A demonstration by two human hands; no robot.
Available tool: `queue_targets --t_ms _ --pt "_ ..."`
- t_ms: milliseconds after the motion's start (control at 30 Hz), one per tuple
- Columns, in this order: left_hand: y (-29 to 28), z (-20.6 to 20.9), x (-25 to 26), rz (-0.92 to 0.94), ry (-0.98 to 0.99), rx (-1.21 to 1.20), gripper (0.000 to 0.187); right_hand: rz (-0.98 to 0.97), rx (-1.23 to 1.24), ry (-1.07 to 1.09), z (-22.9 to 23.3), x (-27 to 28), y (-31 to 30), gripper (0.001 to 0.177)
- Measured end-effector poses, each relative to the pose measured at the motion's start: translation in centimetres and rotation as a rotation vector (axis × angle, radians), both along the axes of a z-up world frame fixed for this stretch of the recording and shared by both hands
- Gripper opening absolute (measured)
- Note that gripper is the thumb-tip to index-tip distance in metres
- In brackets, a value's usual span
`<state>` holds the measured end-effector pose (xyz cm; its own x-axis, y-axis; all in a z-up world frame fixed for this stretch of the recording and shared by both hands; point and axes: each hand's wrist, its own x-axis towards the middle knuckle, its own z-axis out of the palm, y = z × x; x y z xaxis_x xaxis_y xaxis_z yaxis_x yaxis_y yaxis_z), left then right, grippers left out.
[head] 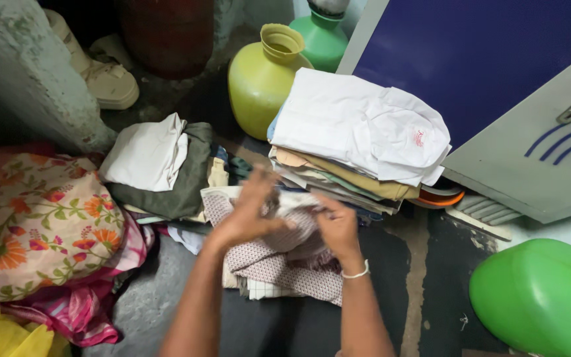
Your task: The person folds a yellow patterned sari, a floral patterned cloth, a white cloth, and a pair of trousers by hand on the floor and places them onto stacks of laundry.
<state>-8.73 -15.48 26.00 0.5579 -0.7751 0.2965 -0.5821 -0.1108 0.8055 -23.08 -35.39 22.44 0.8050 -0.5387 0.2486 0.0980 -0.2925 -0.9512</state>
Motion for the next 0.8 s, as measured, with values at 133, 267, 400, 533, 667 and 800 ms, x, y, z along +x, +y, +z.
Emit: queue_targets --t_ms 133,267,400,533,667,800 --pt "-0.5 3.5 -3.1 -0.096 -0.093 0.006 0.084 0.199 0.068 -0.09 3.3 -0.2 2.8 0.024" --pt "0.1 5.1 -3.2 0.13 0.017 0.063 0.031 0.137 0.116 -0.25 4.0 0.3 2.8 0.026" --pt "1.2 6.2 -3.0 0.241 -0.14 -0.22 0.04 0.088 -0.101 0.036 0.8 1.0 3.5 0.039" --pt "2.7 7.3 -2.6 0.285 -0.233 -0.282 0.038 -0.153 -0.344 0.174 -4.4 1.1 4.3 0.046" --pt "4.4 8.3 -1.8 0.374 -0.165 -0.302 0.037 -0.328 -0.463 0.002 -10.0 0.8 2.7 0.044" --pt "5.3 9.1 -1.3 0.409 -0.279 -0.398 0.026 -0.506 -0.506 0.155 -13.8 -0.9 0.1 0.042"
